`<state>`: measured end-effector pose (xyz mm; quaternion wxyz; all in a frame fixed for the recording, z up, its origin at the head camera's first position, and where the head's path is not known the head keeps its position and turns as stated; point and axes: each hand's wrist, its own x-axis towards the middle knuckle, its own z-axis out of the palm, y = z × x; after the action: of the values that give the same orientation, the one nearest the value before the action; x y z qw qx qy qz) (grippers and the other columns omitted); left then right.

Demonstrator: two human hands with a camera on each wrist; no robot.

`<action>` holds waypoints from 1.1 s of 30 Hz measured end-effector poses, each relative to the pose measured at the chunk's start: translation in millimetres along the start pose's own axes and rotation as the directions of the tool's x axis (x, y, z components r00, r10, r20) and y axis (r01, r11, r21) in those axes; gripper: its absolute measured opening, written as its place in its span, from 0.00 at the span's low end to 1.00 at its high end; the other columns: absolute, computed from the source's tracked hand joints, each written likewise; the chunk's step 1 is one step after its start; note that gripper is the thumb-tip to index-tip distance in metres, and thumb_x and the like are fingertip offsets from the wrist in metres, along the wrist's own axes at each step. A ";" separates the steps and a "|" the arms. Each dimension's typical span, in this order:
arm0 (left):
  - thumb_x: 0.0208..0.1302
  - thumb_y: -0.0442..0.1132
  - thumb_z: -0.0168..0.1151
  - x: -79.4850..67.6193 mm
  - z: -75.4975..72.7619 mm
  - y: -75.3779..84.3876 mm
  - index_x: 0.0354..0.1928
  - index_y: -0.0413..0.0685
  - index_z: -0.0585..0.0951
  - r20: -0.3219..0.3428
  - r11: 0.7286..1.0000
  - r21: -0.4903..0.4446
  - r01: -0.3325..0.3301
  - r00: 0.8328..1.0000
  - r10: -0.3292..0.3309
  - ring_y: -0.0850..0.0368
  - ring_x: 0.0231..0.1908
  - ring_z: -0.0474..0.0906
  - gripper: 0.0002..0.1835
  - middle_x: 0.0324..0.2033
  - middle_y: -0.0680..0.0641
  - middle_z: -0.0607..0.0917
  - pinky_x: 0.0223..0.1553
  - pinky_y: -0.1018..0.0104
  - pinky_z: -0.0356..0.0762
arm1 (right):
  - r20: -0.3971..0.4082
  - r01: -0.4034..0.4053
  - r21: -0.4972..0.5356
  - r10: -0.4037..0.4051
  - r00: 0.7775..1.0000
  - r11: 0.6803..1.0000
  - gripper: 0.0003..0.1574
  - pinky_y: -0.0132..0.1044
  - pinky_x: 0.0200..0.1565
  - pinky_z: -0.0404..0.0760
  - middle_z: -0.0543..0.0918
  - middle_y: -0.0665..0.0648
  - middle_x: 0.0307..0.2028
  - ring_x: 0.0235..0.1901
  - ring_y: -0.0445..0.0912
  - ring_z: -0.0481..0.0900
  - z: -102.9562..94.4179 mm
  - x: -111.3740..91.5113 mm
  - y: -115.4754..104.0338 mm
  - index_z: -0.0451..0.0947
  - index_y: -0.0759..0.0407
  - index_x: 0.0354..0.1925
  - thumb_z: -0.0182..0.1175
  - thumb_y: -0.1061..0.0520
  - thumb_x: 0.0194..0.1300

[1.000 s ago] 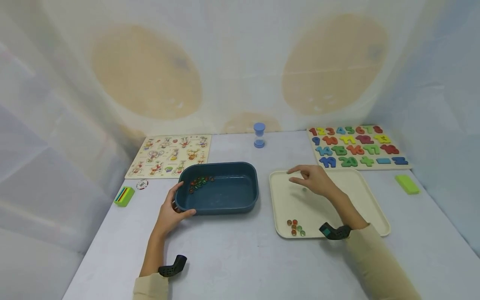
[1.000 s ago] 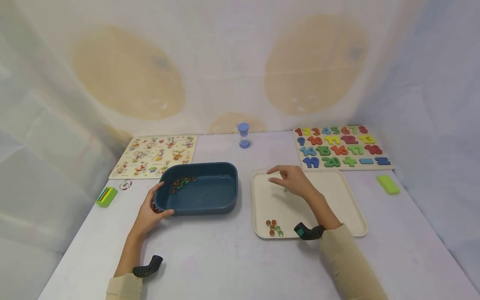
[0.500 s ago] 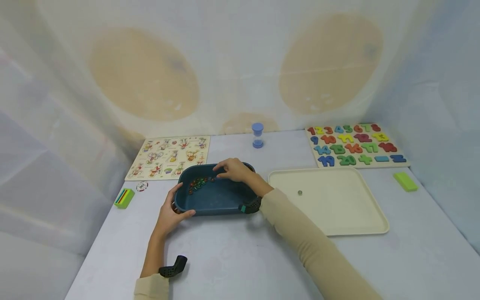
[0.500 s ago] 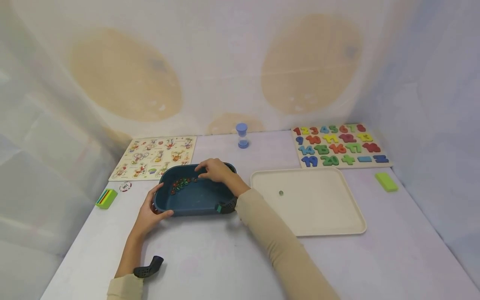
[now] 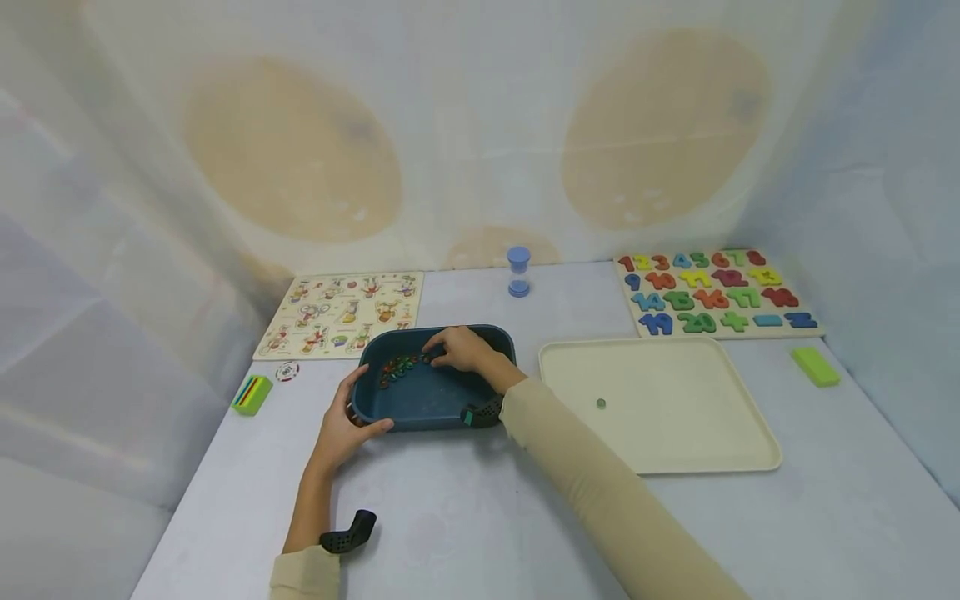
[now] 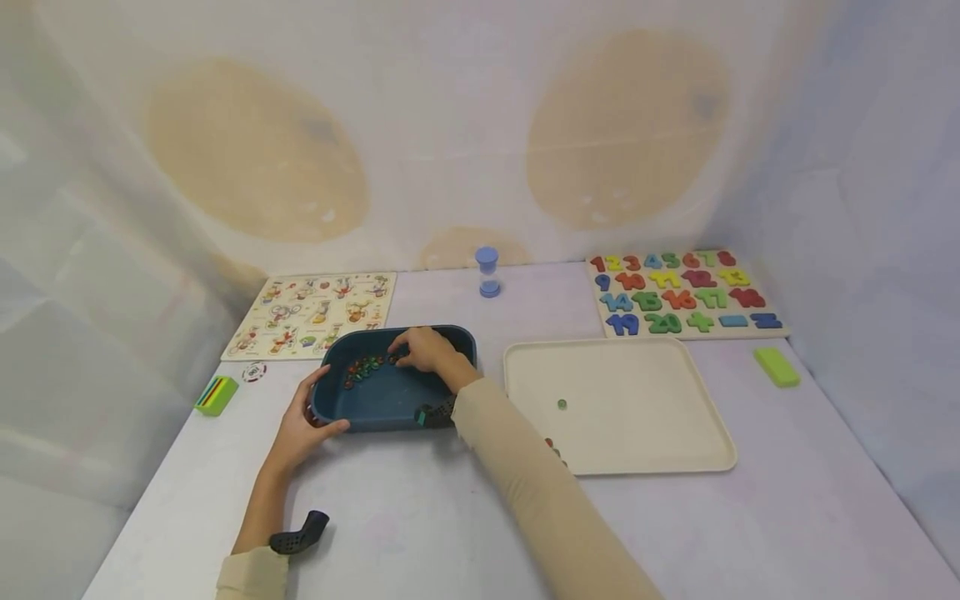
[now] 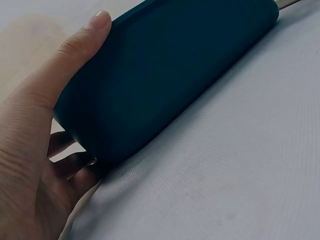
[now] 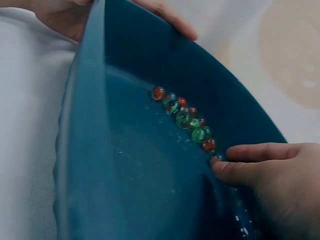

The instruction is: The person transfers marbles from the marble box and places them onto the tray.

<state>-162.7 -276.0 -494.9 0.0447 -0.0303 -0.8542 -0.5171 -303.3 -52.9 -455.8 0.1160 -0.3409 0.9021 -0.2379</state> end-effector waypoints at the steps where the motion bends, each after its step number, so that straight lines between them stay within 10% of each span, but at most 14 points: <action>1: 0.43 0.42 0.72 -0.3 0.1 0.1 0.65 0.73 0.54 -0.001 1.000 -0.001 -0.002 1.000 0.002 0.40 0.57 0.64 0.49 0.66 0.49 0.55 0.47 0.47 0.71 | 0.001 0.000 -0.001 0.000 1.000 1.000 0.20 0.28 0.21 0.63 0.79 0.53 0.24 0.15 0.39 0.63 1.6 0.6 0.3 0.77 0.45 0.50 0.61 0.50 0.57; 8: 0.43 0.42 0.72 0.1 -1.6 1.5 0.65 0.73 0.54 0.000 1.000 0.001 -0.012 1.000 0.012 0.41 0.57 0.65 0.49 0.66 0.50 0.55 0.46 0.48 0.72 | 0.016 -0.012 -0.016 0.012 1.000 1.000 0.16 0.32 0.36 0.74 0.79 0.47 0.46 0.35 0.39 0.76 7.9 3.8 -1.6 0.78 0.43 0.46 0.61 0.48 0.56; 15: 0.43 0.43 0.73 0.5 -2.1 2.8 0.66 0.70 0.53 0.007 1.000 0.006 -0.023 1.000 0.023 0.41 0.57 0.65 0.50 0.66 0.48 0.55 0.46 0.51 0.73 | -0.086 0.118 0.057 -0.113 0.990 0.991 0.14 0.30 0.24 0.63 0.77 0.49 0.22 0.18 0.40 0.64 -16.5 -20.4 2.3 0.81 0.49 0.42 0.61 0.49 0.57; 21: 0.43 0.43 0.73 -0.8 0.6 1.5 0.66 0.68 0.53 0.016 1.000 -0.006 -0.017 1.000 0.017 0.38 0.57 0.64 0.50 0.67 0.45 0.54 0.47 0.49 0.72 | -0.275 0.206 0.080 -0.177 0.945 0.975 0.13 0.31 0.20 0.56 0.62 0.49 0.11 0.14 0.40 0.54 -61.7 -94.3 30.7 0.81 0.51 0.40 0.62 0.50 0.56; 33: 0.42 0.46 0.73 -0.1 0.6 0.3 0.65 0.73 0.54 -0.003 1.000 0.013 -0.003 1.000 0.003 0.40 0.57 0.65 0.49 0.66 0.48 0.55 0.47 0.48 0.72 | -0.289 -0.210 0.091 0.227 0.930 0.974 0.14 0.31 0.18 0.58 0.60 0.48 0.13 0.16 0.41 0.56 -68.0 -232.2 142.3 0.81 0.51 0.41 0.61 0.49 0.56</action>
<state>-162.6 -275.3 -494.9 0.0471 -0.0304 -0.8573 -0.5117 -236.3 219.6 -458.7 0.0148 -0.1952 0.9342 -0.2984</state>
